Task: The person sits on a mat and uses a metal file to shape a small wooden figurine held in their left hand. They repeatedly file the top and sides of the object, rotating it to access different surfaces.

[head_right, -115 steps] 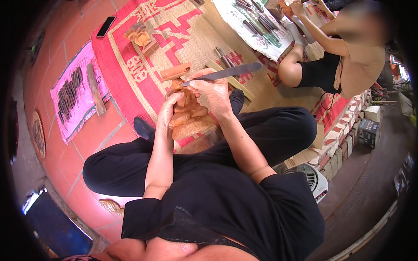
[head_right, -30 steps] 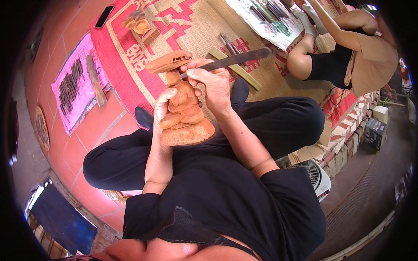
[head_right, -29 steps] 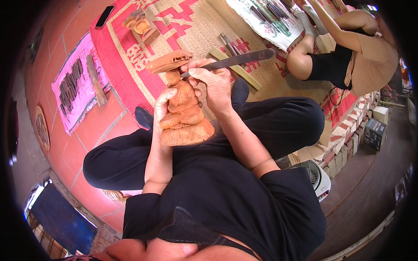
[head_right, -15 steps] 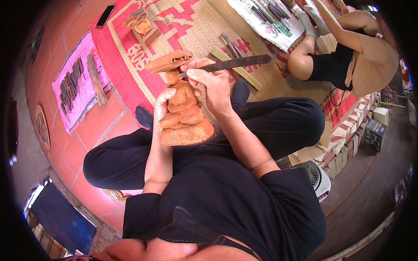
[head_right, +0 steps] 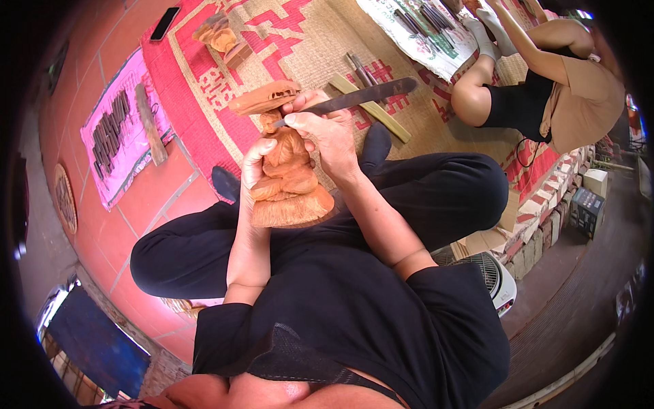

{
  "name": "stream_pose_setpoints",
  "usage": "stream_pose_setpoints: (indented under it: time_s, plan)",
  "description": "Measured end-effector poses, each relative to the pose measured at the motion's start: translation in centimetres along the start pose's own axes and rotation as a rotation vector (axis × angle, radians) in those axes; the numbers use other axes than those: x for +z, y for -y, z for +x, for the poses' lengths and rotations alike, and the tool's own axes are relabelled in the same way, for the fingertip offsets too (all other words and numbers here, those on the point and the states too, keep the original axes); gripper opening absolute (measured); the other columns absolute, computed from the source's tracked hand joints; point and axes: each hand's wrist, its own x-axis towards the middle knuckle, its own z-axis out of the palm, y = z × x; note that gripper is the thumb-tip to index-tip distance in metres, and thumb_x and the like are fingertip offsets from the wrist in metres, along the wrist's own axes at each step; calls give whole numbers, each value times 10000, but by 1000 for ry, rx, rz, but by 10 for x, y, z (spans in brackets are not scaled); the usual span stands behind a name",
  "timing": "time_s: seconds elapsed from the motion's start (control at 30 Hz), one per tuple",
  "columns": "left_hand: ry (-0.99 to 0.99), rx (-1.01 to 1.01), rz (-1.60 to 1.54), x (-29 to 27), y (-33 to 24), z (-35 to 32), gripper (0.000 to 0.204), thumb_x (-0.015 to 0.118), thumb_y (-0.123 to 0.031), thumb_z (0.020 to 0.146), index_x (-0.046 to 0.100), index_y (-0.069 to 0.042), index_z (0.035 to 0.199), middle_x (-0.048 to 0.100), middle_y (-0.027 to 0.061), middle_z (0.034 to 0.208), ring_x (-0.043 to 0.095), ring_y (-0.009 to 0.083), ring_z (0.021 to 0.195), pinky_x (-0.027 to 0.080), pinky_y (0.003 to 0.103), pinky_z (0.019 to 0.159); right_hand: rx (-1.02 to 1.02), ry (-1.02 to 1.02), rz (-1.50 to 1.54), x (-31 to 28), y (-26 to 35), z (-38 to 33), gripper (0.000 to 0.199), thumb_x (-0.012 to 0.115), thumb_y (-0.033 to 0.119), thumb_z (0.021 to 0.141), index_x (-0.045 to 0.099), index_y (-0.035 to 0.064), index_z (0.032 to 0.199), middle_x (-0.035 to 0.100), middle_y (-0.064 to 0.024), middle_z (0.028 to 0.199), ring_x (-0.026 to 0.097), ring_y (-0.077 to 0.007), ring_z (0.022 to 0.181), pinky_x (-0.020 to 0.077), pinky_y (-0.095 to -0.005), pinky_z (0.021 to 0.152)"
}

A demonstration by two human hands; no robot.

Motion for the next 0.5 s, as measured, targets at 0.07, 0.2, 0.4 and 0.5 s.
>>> stream_pose_setpoints:
  time_s: [0.07,0.2,0.4,0.5]
  plan:
    - [56,19,-39,3,1,1,657,636,-202,764,355,-36,1334,564,153,1046,614,313,955,520,412,836,100,-62,117,4,7,-1,19,614,-7,802,596,-7,807,626,-147,980,527,-67,617,382,-156,445]
    - [68,16,-66,0,-1,0,629,629,-199,768,373,-36,1319,563,157,1054,609,320,959,514,413,845,21,-24,101,8,8,-2,80,647,8,782,607,-7,849,650,-111,903,528,-40,602,387,-161,424]
    - [1,20,-17,0,1,1,596,615,-179,773,395,-39,1309,567,159,1051,603,328,958,516,405,837,106,-42,73,2,4,0,65,642,1,788,607,8,843,648,-82,880,518,-40,585,384,-155,432]
    - [54,29,-106,1,3,1,610,613,-171,771,384,-48,1323,570,160,1049,609,327,948,515,409,844,53,-37,128,3,5,-1,64,629,-2,791,606,-10,850,634,-115,933,530,-56,623,372,-152,437]
